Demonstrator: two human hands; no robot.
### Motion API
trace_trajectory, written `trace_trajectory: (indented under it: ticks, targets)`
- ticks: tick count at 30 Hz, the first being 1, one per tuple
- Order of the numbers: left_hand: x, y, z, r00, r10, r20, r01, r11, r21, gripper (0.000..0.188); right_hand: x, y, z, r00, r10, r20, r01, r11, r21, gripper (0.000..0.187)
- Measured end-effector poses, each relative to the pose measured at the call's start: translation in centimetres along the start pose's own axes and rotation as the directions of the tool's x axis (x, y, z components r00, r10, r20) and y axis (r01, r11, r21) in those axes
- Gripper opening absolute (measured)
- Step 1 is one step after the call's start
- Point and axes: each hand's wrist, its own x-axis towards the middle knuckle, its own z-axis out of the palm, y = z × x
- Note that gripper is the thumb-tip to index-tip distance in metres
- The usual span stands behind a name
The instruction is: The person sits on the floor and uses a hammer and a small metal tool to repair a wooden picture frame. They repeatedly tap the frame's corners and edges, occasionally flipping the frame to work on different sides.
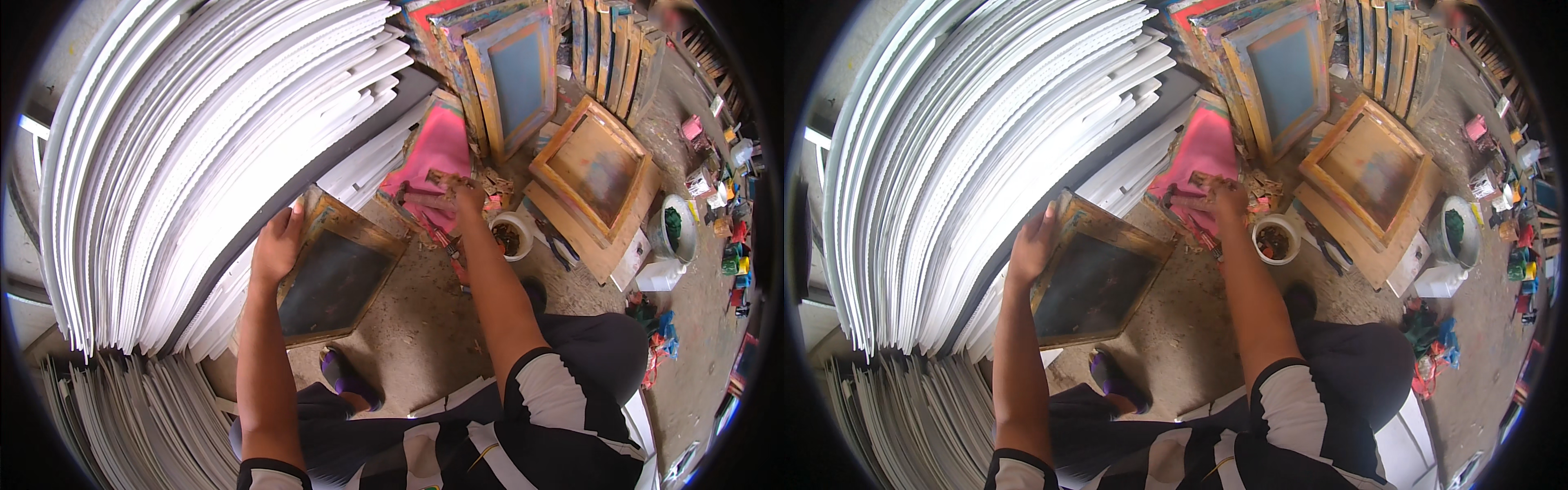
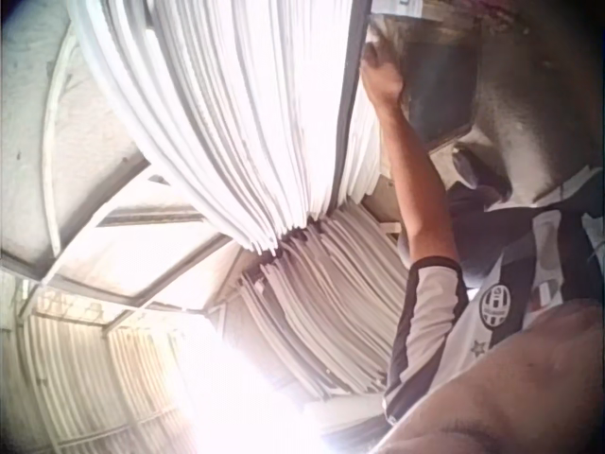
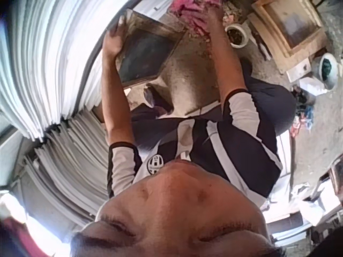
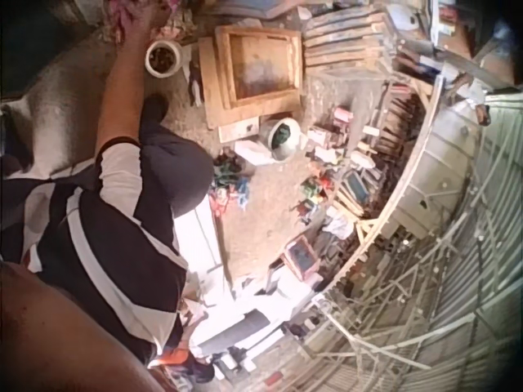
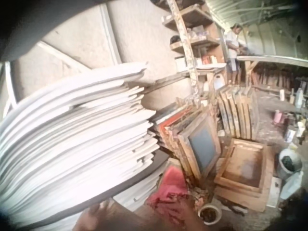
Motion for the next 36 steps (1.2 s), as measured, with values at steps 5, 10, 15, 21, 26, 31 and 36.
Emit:
trace_trajectory:
  ticks: [5,10,15,21,26,31,36]
  targets:
    - [0.1,0.4,0.1,1.000,0.020,-0.021,-0.019,0.999,0.034,0.058,2.6,-1.3,-0.9,0.944,-0.157,-0.291,0.103,0.976,-0.192,0.048]
    - [0.6,0.6,0.1,1.000,0.001,-0.017,0.000,0.999,0.051,0.058,8.6,1.9,-2.8,0.902,-0.208,-0.378,0.075,0.938,-0.338,0.051]
    - [0.6,-0.4,-0.1,1.000,0.010,-0.028,-0.007,0.996,0.093,0.056,8.3,1.8,-3.4,0.897,-0.267,-0.352,0.094,0.894,-0.438,0.050]
    - [0.3,1.0,-0.6,0.998,-0.064,-0.007,0.064,0.996,0.059,0.056,8.8,1.8,-4.4,0.822,-0.393,-0.412,0.095,0.808,-0.582,0.053]
    - [0.3,-0.3,-0.8,0.997,-0.077,0.000,0.077,0.997,0.029,0.056,3.7,1.5,-0.8,0.731,-0.560,-0.391,0.194,0.719,-0.667,0.044]
    - [0.8,0.9,-1.2,0.986,-0.145,0.085,0.143,0.989,0.030,0.063,-5.8,2.5,5.8,0.858,-0.424,0.290,0.459,0.886,-0.063,0.033]
    - [-0.3,1.1,-1.0,1.000,-0.005,0.013,0.002,0.983,0.185,0.064,-17.7,1.8,10.1,0.475,-0.684,0.554,0.861,0.491,-0.133,0.034]
